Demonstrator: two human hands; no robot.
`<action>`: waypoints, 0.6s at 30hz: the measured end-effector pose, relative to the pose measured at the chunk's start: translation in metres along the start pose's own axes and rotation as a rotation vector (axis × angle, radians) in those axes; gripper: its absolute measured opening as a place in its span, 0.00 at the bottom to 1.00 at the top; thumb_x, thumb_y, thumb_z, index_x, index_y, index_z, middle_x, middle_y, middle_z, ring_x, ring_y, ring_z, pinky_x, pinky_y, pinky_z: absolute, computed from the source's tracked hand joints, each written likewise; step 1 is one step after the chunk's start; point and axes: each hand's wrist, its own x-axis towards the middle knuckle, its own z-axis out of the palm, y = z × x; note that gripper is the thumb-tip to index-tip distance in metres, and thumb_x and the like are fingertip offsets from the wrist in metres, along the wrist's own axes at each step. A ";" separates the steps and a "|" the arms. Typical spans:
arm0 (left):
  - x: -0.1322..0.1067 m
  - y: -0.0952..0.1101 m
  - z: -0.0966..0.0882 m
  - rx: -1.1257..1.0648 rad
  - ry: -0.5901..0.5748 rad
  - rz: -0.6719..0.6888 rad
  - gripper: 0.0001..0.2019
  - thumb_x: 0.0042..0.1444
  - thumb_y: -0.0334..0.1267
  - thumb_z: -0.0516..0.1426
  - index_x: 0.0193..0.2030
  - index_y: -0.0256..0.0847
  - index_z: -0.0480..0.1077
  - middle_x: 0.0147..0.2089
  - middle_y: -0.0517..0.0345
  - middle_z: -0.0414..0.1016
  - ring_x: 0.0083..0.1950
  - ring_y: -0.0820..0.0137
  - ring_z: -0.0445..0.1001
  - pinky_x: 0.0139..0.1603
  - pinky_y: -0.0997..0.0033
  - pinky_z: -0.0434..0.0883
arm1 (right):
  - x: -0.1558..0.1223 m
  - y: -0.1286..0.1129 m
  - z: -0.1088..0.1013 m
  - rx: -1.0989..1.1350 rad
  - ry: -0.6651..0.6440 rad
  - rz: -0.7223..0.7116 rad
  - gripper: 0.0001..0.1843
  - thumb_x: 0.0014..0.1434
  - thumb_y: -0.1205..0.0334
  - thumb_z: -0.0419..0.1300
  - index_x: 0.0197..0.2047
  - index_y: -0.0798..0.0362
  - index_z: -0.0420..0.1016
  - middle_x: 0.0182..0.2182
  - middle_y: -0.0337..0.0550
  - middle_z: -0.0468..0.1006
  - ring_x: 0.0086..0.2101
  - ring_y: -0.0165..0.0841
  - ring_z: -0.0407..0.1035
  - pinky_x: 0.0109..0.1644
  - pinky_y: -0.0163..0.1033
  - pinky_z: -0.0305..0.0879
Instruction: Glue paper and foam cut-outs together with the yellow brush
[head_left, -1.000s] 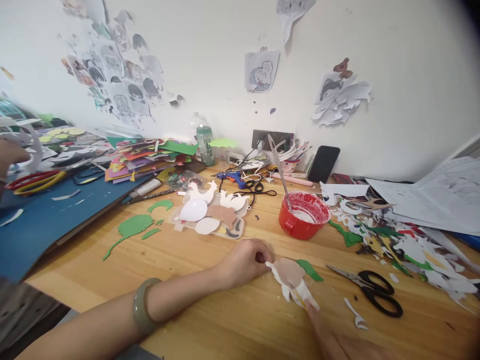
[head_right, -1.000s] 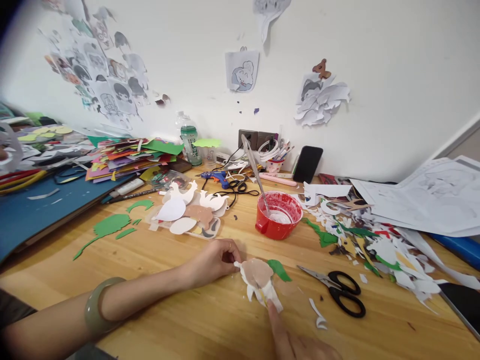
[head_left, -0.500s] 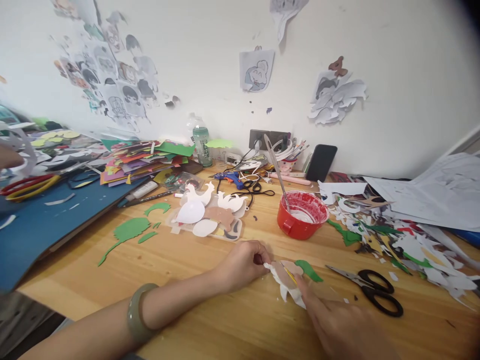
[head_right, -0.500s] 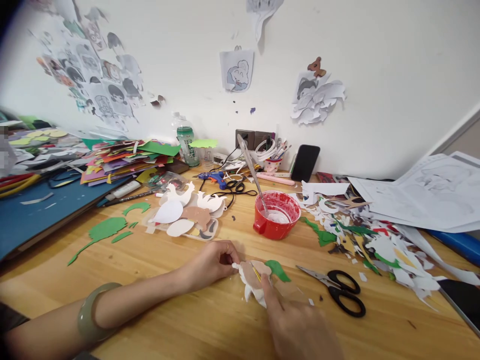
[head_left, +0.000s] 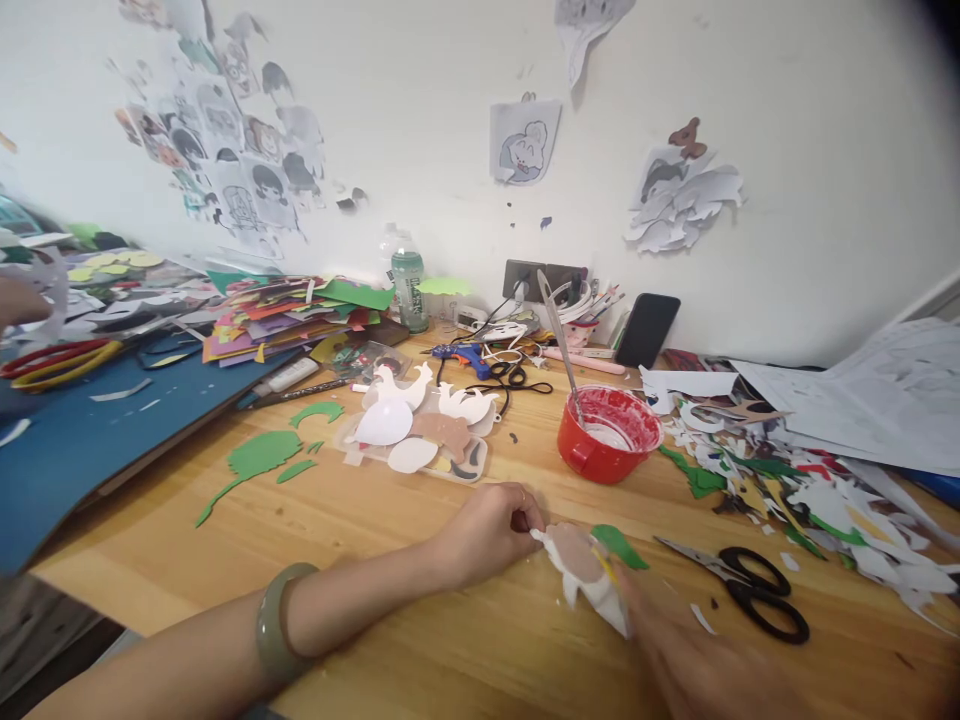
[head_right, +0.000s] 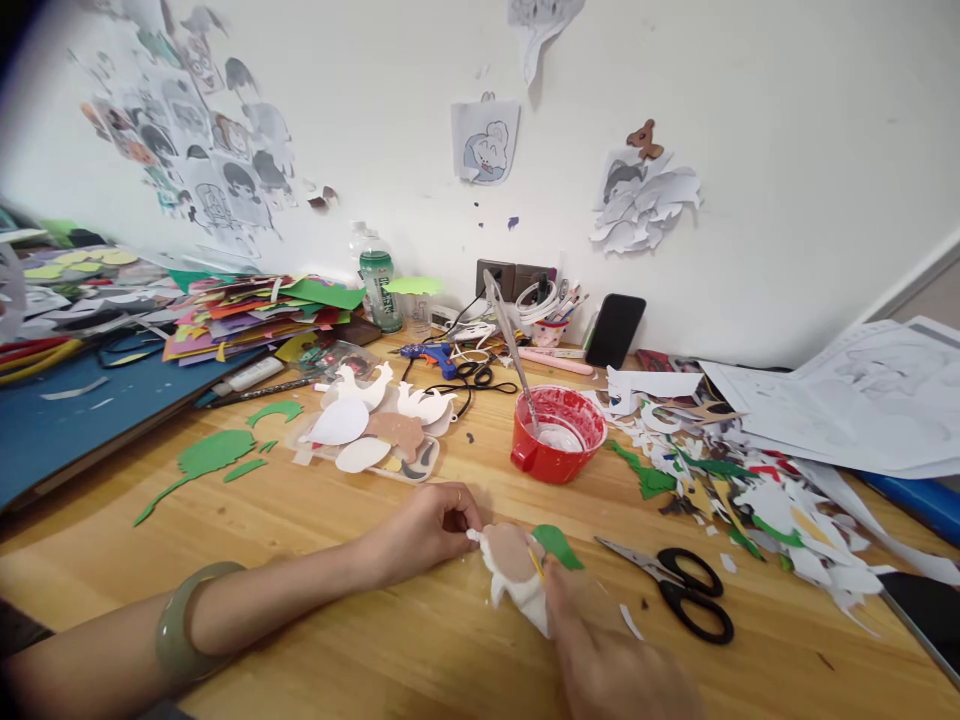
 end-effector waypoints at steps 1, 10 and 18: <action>0.000 0.000 0.000 -0.002 0.002 0.001 0.03 0.43 0.26 0.57 0.26 0.35 0.69 0.28 0.60 0.70 0.27 0.77 0.65 0.27 0.81 0.61 | -0.005 0.001 0.000 0.015 -0.057 -0.024 0.34 0.48 0.77 0.44 0.60 0.51 0.57 0.25 0.37 0.78 0.14 0.27 0.64 0.18 0.29 0.60; 0.001 0.003 -0.002 -0.012 -0.018 0.004 0.02 0.44 0.26 0.57 0.26 0.35 0.69 0.28 0.60 0.70 0.27 0.78 0.65 0.27 0.81 0.61 | -0.026 0.000 0.004 0.024 -0.121 -0.004 0.30 0.54 0.74 0.44 0.60 0.52 0.57 0.32 0.38 0.79 0.16 0.24 0.66 0.24 0.26 0.65; -0.001 0.003 -0.001 -0.016 -0.022 0.002 0.02 0.44 0.26 0.57 0.26 0.35 0.68 0.28 0.61 0.69 0.26 0.78 0.64 0.27 0.81 0.61 | -0.031 0.002 0.007 0.038 -0.141 0.012 0.27 0.57 0.72 0.44 0.61 0.59 0.54 0.34 0.39 0.79 0.18 0.24 0.67 0.23 0.26 0.65</action>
